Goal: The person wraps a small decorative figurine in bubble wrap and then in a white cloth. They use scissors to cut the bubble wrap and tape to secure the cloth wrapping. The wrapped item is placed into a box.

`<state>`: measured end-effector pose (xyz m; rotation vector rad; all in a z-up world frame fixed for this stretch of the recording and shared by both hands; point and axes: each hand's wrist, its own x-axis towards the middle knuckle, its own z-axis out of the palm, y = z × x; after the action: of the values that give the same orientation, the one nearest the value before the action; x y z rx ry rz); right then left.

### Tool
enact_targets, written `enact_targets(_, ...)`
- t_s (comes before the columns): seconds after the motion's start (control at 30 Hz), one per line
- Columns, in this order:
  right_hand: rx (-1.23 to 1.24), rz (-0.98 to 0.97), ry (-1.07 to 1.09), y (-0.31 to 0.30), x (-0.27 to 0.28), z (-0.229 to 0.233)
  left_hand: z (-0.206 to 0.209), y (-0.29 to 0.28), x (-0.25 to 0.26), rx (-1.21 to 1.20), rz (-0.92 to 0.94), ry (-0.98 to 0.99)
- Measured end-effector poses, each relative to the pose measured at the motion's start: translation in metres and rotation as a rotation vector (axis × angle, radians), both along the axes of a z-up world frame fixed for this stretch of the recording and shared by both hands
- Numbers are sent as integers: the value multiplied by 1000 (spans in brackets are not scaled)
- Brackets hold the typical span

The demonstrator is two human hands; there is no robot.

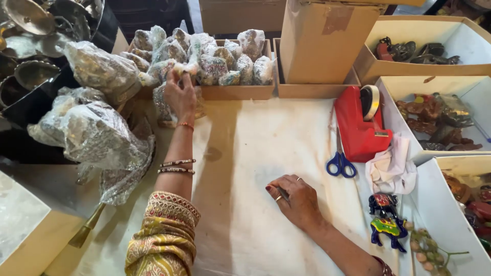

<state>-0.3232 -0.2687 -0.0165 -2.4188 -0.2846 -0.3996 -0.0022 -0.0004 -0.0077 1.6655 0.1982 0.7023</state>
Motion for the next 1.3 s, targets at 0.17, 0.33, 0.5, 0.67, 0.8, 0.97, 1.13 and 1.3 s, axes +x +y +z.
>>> enact_targets(0.17,-1,5,7,-1,2,-1,0,-4,-27,136,99,-221)
enact_targets(0.33,-4,13,-4,-2,4,-3,15,-15,-69,184,139,-279)
enact_targets(0.5,5,-12,-10,-4,4,-11,-16,-37,-133,995,-73,-392)
enact_targets(0.67,0,-45,54,-6,6,-16,-70,-55,-158,1130,-630,67)
enact_targets(0.8,36,-60,71,-8,8,-18,-74,-57,-193,1295,-686,53)
enact_targets(0.97,64,-34,59,-13,10,-27,-62,-51,-257,1314,-781,50)
enact_targets(1.13,18,-33,45,-13,5,-26,-53,-39,-328,1365,-854,46)
enact_targets(1.3,-41,-42,18,-15,4,-27,-43,-26,-390,1231,-1118,-23)
